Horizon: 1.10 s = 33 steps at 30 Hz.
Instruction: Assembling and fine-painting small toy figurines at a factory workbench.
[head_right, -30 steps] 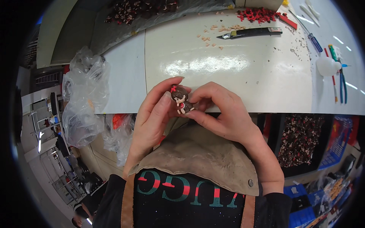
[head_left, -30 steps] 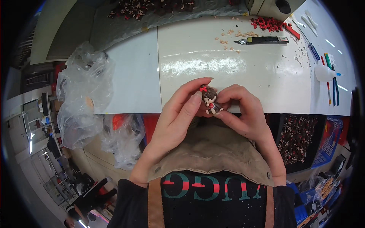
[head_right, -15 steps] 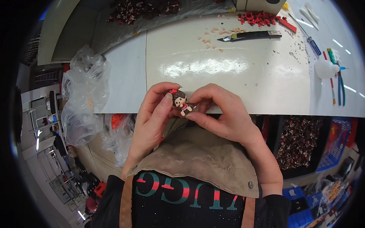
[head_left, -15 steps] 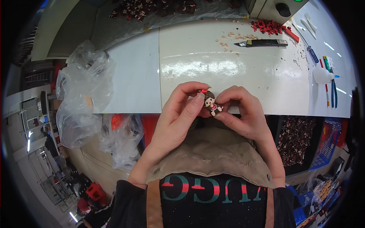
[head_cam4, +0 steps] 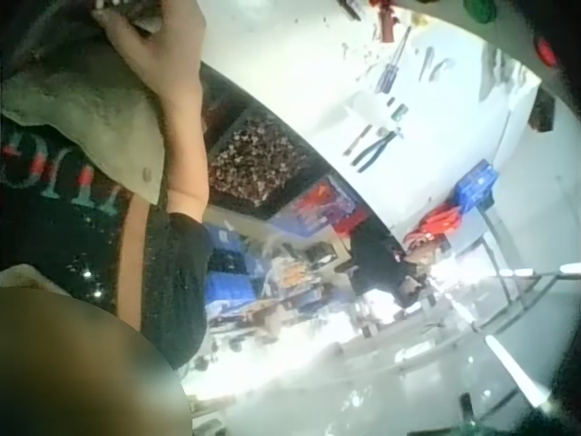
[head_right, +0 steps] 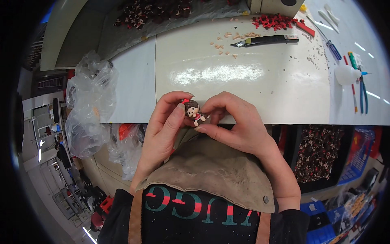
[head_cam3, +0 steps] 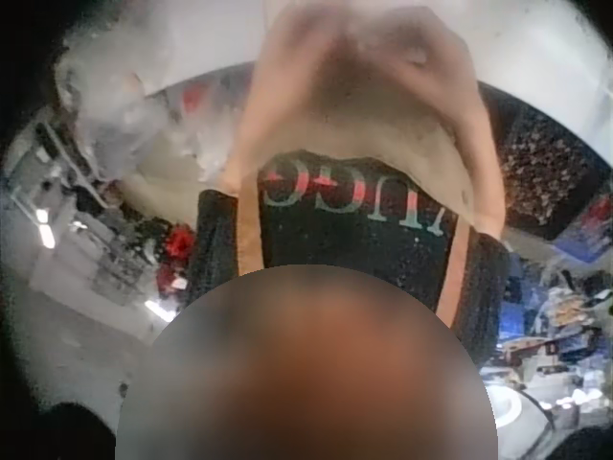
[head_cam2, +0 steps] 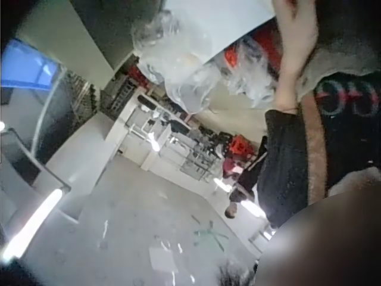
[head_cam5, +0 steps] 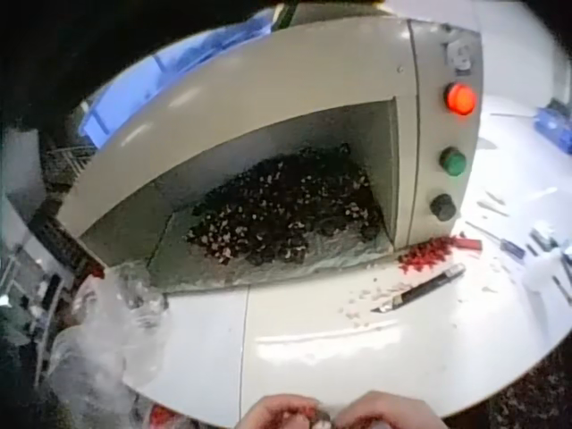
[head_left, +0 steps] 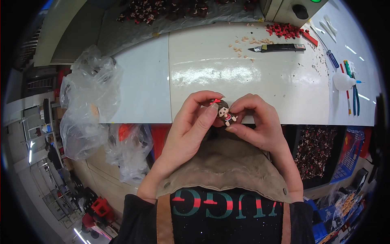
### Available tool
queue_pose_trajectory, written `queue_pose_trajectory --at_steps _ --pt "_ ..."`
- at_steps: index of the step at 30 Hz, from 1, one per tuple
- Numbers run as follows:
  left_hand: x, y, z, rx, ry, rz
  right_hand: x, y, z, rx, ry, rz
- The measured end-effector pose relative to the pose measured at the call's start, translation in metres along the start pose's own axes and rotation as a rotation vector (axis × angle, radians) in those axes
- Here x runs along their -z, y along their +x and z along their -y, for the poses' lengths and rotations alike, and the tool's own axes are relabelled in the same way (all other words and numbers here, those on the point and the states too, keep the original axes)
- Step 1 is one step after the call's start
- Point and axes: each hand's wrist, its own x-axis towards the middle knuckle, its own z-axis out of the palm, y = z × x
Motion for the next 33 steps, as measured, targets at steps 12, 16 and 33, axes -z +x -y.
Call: queue_pose_trajectory --at_steps 12,16,33 --pt "-0.005 -0.003 -0.003 0.138 -0.156 -0.006 0.015 -0.002 0.028 0.002 -0.088 -0.063" --pt "-0.001 -0.005 0.005 0.156 -0.189 0.03 0.049 -0.004 0.044 0.137 -0.729 -0.309" --pt "0.007 -0.018 0.019 0.204 -0.279 0.092 0.105 0.056 0.009 0.247 -1.541 -0.089"
